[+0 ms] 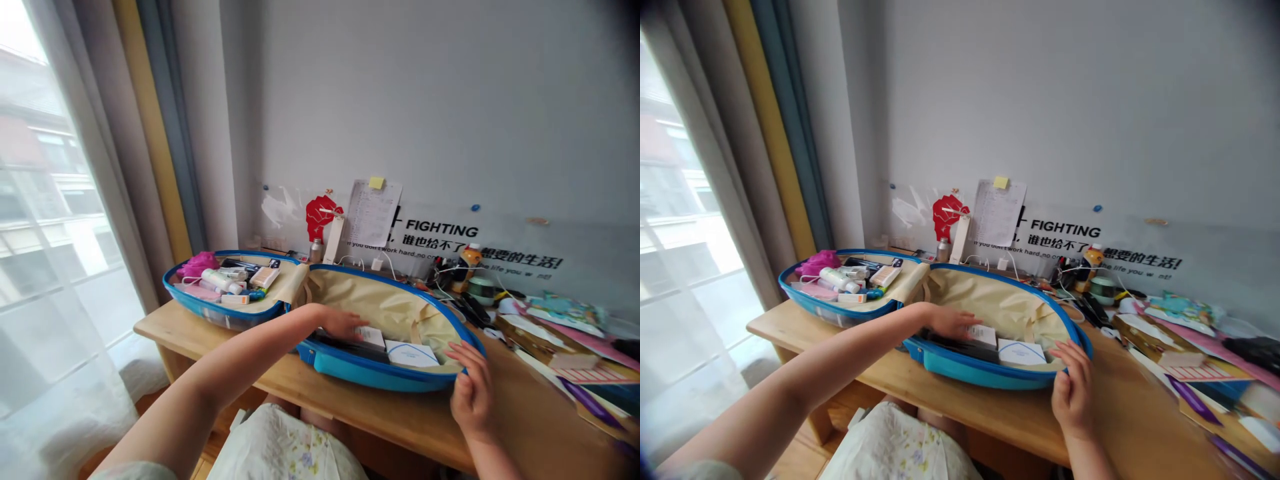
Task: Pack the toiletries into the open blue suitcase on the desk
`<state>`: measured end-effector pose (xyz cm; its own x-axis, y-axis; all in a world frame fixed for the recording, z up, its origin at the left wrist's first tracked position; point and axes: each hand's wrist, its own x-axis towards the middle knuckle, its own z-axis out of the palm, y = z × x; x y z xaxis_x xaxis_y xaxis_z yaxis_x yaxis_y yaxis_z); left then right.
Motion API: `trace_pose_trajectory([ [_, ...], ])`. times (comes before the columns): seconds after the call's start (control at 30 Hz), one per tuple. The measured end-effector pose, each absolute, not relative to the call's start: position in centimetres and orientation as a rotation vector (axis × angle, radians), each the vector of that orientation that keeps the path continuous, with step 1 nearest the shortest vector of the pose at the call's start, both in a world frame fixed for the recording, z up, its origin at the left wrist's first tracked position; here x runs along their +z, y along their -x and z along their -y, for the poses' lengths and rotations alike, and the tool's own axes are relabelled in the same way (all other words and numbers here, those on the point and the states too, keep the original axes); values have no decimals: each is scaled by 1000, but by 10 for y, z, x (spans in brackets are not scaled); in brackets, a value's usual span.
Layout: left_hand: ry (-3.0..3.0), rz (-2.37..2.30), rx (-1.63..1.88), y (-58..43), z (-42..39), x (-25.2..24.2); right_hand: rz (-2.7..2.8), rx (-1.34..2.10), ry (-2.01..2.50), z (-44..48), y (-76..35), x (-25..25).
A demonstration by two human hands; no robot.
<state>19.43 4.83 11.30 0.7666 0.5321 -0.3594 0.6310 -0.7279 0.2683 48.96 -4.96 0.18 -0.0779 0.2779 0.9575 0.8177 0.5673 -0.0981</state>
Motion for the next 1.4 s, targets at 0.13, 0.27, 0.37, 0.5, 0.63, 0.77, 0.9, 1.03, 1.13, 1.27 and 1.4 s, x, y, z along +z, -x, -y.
trace_pose_trajectory([
  [0.13,-2578,-865,-483,-204,-42,98,1637,-582,942,48,-491,0],
  [0.27,-2597,-893,-401,-207,-40,89,1622,-590,940,46,-492,-1],
  [0.37,-2618,-904,-268,-204,-40,94,1621,-606,931,45,-492,-1],
  [0.5,-2656,-1022,97,-176,-53,120,1619,-600,914,43,-493,-2],
  [0.63,-2614,-1435,379,-100,-81,147,1623,-594,910,43,-494,-2],
  [0.77,-2509,-1963,342,6,-92,149,1624,-582,923,43,-494,-3],
  [0.9,-2394,-2294,97,84,-83,128,1622,-559,936,43,-495,-3],
  [1.03,-2437,-2331,-80,109,-79,109,1622,-576,923,43,-494,-2],
  [1.13,-2512,-2305,-135,113,-82,104,1606,-564,935,44,-492,-2],
  [1.27,-2591,-2260,-146,116,-85,103,1598,-576,941,44,-491,-2],
  [1.4,-2660,-2178,-92,122,-83,104,1609,-579,941,45,-491,-2],
])
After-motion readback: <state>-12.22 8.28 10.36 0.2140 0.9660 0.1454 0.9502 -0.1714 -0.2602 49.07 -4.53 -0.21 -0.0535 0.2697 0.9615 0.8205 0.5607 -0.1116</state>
